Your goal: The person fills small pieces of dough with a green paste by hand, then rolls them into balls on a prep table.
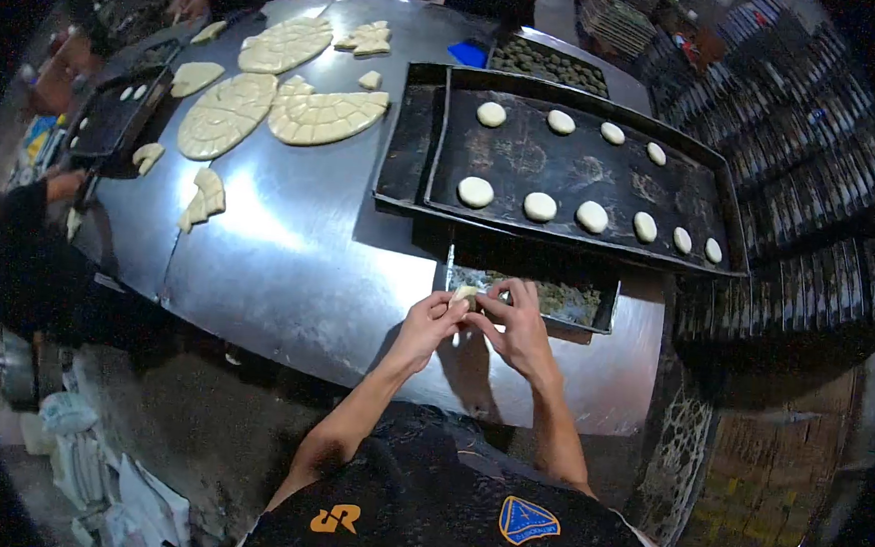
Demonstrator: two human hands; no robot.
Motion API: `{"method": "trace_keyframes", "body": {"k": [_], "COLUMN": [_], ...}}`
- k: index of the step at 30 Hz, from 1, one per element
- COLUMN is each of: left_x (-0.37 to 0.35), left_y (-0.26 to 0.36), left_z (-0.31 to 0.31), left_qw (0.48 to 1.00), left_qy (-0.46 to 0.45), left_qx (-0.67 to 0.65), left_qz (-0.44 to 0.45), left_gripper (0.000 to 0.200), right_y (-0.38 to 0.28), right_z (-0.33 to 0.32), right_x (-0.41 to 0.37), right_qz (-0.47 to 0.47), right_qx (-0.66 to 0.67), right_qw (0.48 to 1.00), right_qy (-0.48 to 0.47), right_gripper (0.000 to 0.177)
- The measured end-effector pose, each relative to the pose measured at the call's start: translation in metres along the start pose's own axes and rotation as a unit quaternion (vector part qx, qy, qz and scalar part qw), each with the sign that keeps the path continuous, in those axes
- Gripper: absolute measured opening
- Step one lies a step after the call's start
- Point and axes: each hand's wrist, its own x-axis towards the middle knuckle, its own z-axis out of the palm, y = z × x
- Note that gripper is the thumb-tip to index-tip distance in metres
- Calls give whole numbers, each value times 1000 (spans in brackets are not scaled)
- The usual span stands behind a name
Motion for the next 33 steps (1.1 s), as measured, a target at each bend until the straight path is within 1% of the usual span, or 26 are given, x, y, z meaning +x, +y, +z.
{"method": "trace_keyframes", "body": {"k": [1, 2, 3, 4, 6, 7, 9, 10, 12, 14, 15, 16, 18, 19, 20, 21, 22, 23, 24, 25, 26, 27, 29, 31, 32, 33], "left_x": [-4, -10, -15, -16, -18, -14, -15, -17, -19, -25, -33, -33, -37, -43, -49, -55, -59, -60, -60, -57, -57, -57, -58, -58, -58, -58], "left_y": [6, 12, 19, 20, 20, 13, 10, 10, 5, 6, 19, 16, 13, 16, 20, 26, 30, 31, 28, 25, 22, 23, 28, 30, 29, 29], "left_z": [-2, -5, -6, -9, -12, -15, -17, -17, -17, -15, -8, -11, -17, -19, -22, -25, -28, -28, -31, -34, -36, -34, -36, -36, -35, -35], "left_qw": [1000, 998, 991, 991, 995, 994, 994, 994, 993, 995, 995, 995, 987, 993, 993, 995, 990, 987, 988, 984, 980, 980, 980, 979, 964, 945], "left_qy": [8, 0, -9, -4, -11, -23, -15, -11, -12, 20, 38, 40, -2, -30, -27, -37, -46, -38, -35, -41, -48, -47, -39, -31, -13, 4], "left_qx": [-2, -66, -129, -130, -95, -108, -107, -102, -106, -10, 29, 30, 97, 54, 53, -32, -115, -144, -143, -166, -188, -184, -186, -191, -257, -321], "left_qz": [3, -14, -29, -24, -18, -10, 10, 26, 53, 95, 86, 88, 130, 97, 99, 84, 67, 53, 53, 45, 36, 63, 60, 61, 63, 64], "left_gripper": [38, 37, 36, 36, 39, 39, 38, 38, 35, 34, 31, 31, 32, 37, 37, 39, 42, 48, 48, 50, 52, 52, 51, 50, 46, 42], "right_y": [9, 19, 19, 23, 21, 18, 9, 7, 2, -11, -16, -20, -12, -8, -6, -6, -9, -14, -21, -43, -48, -47, -41, -36, -37, -43], "right_z": [4, 7, 2, 1, 18, 22, 26, 26, 25, 25, 28, 30, 38, 39, 38, 36, 37, 36, 34, 22, 25, 27, 34, 41, 43, 45], "right_x": [1, -1, -3, -5, -5, -3, 3, 6, 15, 21, 24, 27, 27, 27, 28, 29, 30, 29, 30, 31, 30, 30, 30, 32, 33, 35], "right_qz": [-12, -21, 25, 49, 35, 31, -4, -8, -69, -82, -103, -126, -150, -125, -100, -63, -64, -77, -91, -65, -95, -98, -102, 76, 74, -5], "right_qx": [56, 112, 165, 193, 294, 294, 253, 254, 161, 167, 152, 136, 113, 142, 171, 166, 169, 183, 197, 217, 205, 199, 194, 313, 314, 260], "right_qw": [998, 993, 984, 971, 950, 950, 967, 966, 984, 982, 983, 983, 982, 982, 980, 984, 983, 980, 976, 973, 974, 975, 975, 945, 945, 966], "right_qy": [-3, -7, -61, -132, -101, -105, -38, -41, -32, -27, -4, 20, 24, 6, -12, -31, -32, -17, -3, -38, -24, -30, -32, -58, -59, -14], "right_gripper": [36, 44, 60, 68, 57, 57, 45, 45, 33, 29, 25, 21, 18, 20, 21, 26, 26, 27, 28, 29, 29, 29, 29, 27, 27, 24]}}
